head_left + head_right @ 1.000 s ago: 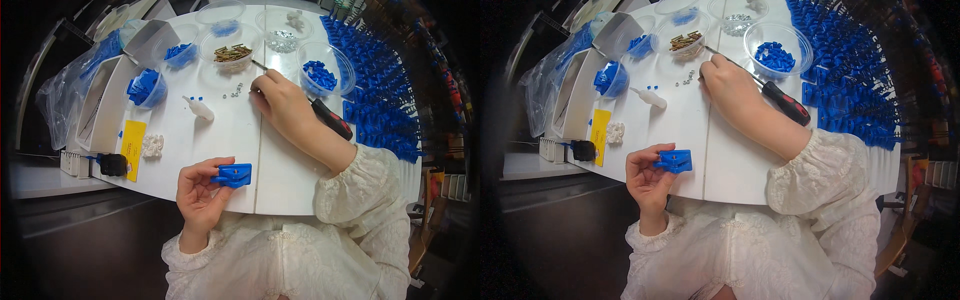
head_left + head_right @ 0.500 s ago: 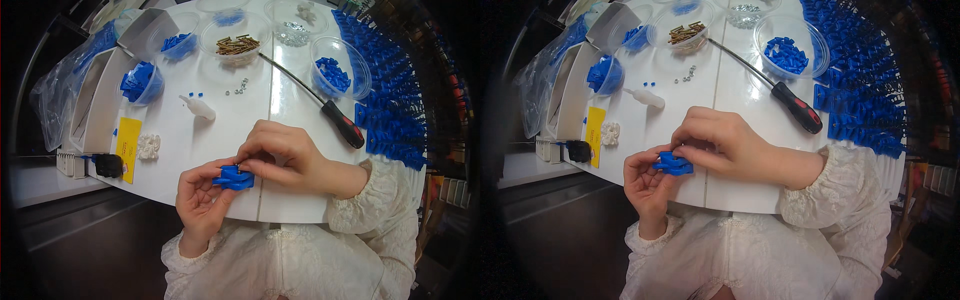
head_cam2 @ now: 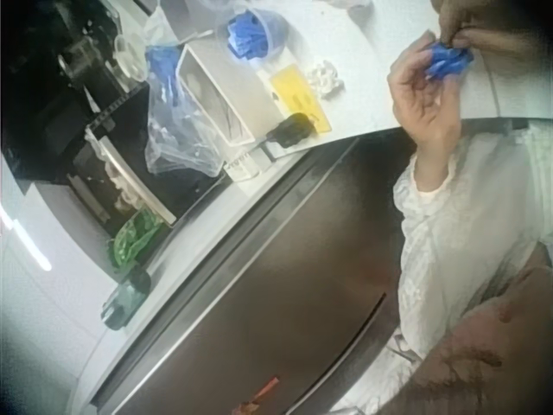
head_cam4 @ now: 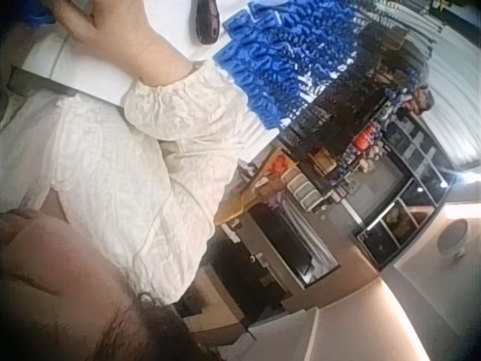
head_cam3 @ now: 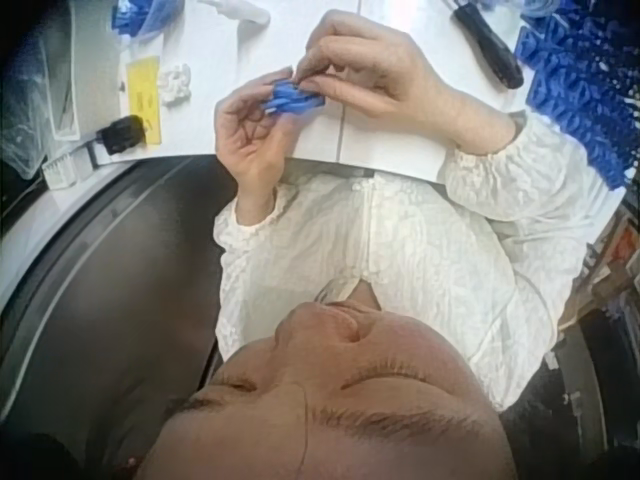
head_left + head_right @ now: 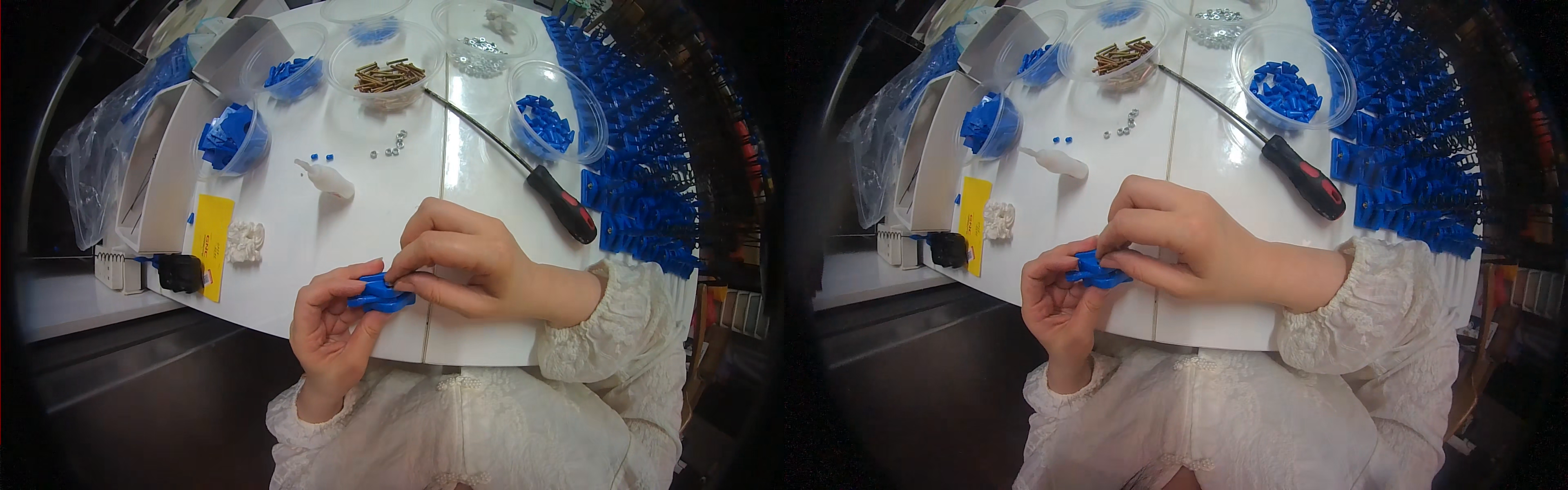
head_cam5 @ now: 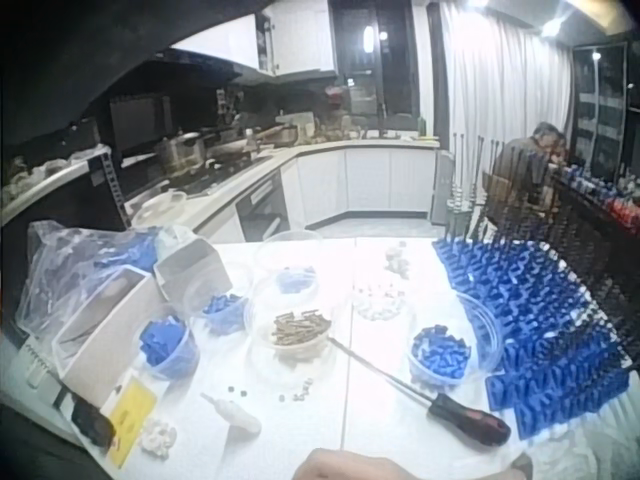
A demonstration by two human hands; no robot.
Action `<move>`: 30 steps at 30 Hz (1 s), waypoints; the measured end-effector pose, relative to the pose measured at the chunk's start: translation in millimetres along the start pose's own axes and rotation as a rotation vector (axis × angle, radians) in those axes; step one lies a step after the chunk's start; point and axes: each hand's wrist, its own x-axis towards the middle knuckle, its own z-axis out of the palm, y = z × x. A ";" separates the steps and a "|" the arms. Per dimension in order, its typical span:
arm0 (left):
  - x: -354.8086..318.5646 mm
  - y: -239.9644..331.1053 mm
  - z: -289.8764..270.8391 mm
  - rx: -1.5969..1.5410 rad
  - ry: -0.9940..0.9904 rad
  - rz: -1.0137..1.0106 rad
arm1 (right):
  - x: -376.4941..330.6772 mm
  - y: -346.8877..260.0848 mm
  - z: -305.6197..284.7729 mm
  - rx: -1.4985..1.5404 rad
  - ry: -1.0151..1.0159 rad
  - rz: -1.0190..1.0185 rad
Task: The person assembles small blue plastic components by applying glue from a bottle and securing them with screws and washers using a screwdriver.
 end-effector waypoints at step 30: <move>3.1 7.1 -0.6 0.180 -0.026 -0.027 | -0.6 -1.1 2.4 -0.083 0.031 -0.087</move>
